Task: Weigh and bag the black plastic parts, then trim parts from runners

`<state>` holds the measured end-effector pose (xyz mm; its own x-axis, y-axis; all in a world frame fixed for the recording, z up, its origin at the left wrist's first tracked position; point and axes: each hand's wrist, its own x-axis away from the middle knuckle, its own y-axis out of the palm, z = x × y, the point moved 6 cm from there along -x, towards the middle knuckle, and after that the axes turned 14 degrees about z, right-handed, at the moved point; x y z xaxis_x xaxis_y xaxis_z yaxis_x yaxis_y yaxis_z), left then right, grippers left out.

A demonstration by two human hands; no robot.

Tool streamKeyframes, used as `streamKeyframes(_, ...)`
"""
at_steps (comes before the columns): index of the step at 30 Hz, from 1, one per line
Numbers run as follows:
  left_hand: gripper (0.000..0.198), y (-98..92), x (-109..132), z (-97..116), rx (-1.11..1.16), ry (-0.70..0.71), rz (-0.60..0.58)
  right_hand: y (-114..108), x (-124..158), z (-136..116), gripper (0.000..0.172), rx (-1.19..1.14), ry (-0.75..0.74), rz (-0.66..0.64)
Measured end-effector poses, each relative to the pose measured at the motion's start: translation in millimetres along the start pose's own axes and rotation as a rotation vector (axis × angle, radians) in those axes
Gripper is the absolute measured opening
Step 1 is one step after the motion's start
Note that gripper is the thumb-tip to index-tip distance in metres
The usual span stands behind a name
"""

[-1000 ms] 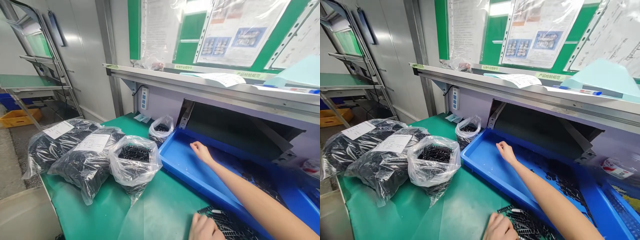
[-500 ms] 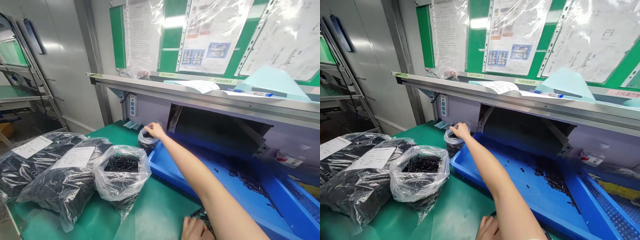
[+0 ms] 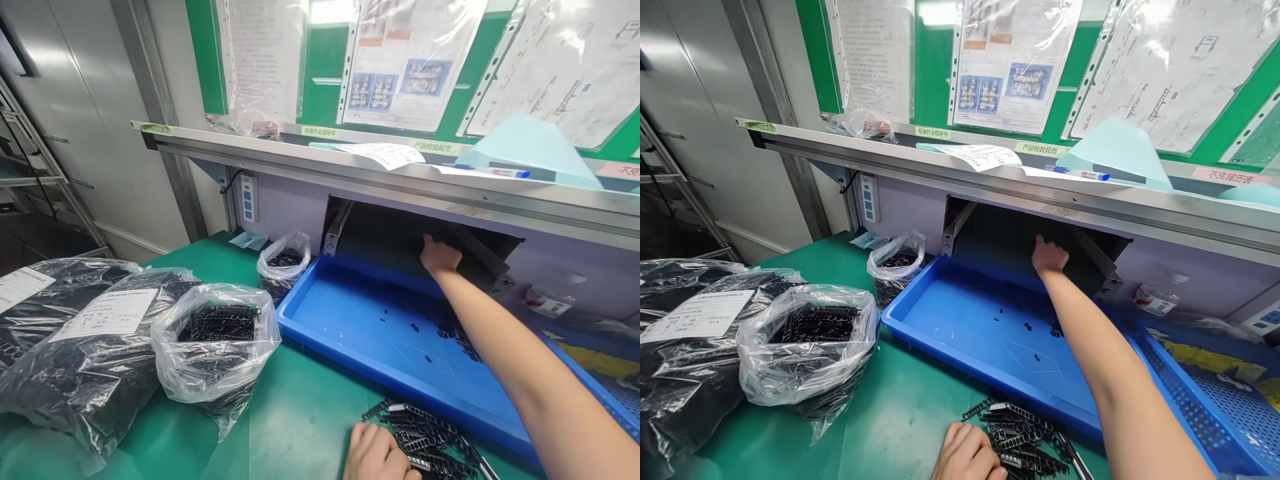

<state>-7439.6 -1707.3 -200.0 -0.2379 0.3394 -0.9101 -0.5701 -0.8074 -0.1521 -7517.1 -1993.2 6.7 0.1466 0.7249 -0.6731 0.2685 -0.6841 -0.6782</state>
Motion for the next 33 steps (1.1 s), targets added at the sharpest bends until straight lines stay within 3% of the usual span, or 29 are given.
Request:
streamKeyframes(4, 0.04, -4.8, -5.8, -3.5, 0.083, -0.03, -0.084, -11.1, -11.0, 27.4, 0.031, 0.013, 0.085, -0.045)
streamKeyframes(8, 0.031, -6.6, -9.6, -7.9, 0.122, -0.124, -0.265, -30.0, 6.5, 35.6, 0.027, -0.174, 0.102, -0.083)
streamKeyframes(11, 0.023, -8.7, -15.6, -10.2, 0.13, -0.231, -0.412, -46.4, 45.2, 32.9, 0.026, -0.383, 0.091, -0.18)
streamKeyframes(14, 0.021, -11.3, -23.7, -15.6, 0.189, -0.392, -0.45, -63.9, 100.4, 26.8, 0.027, -0.649, 0.095, -0.294)
streamKeyframes(16, 0.023, -11.2, -26.3, -23.6, 0.289, -0.578, -0.417, -73.0, 141.1, 20.6, 0.03, -0.849, 0.093, -0.414)
streamKeyframes(18, 0.03, -9.3, -24.3, -34.3, 0.443, -0.854, -0.364, -78.3, 181.5, 13.6, 0.033, -0.976, 0.066, -0.577)
streamKeyframes(20, 0.041, -8.2, -22.8, -41.7, 0.625, -1.109, -0.292, -80.1, 217.2, 9.6, 0.034, -0.997, 0.033, -0.721)
streamKeyframes(22, 0.049, -10.6, -26.6, -44.7, 0.782, -1.26, -0.205, -80.0, 243.9, 10.0, 0.036, -1.016, 0.04, -0.794)
streamKeyframes(25, 0.052, -14.8, -33.6, -42.0, 0.931, -1.375, -0.189, -76.6, 271.0, 15.0, 0.038, -1.05, 0.091, -0.85)
streamKeyframes(30, 0.052, -11.5, -29.6, -28.3, 1.057, -1.495, -0.389, -72.4, 299.3, 29.3, 0.037, -1.016, 0.128, -0.809)
streamKeyframes(33, 0.049, -11.4, -25.8, -26.0, 1.071, -1.512, -0.451, -72.9, 320.0, 33.2, 0.035, -0.995, 0.119, -0.899)
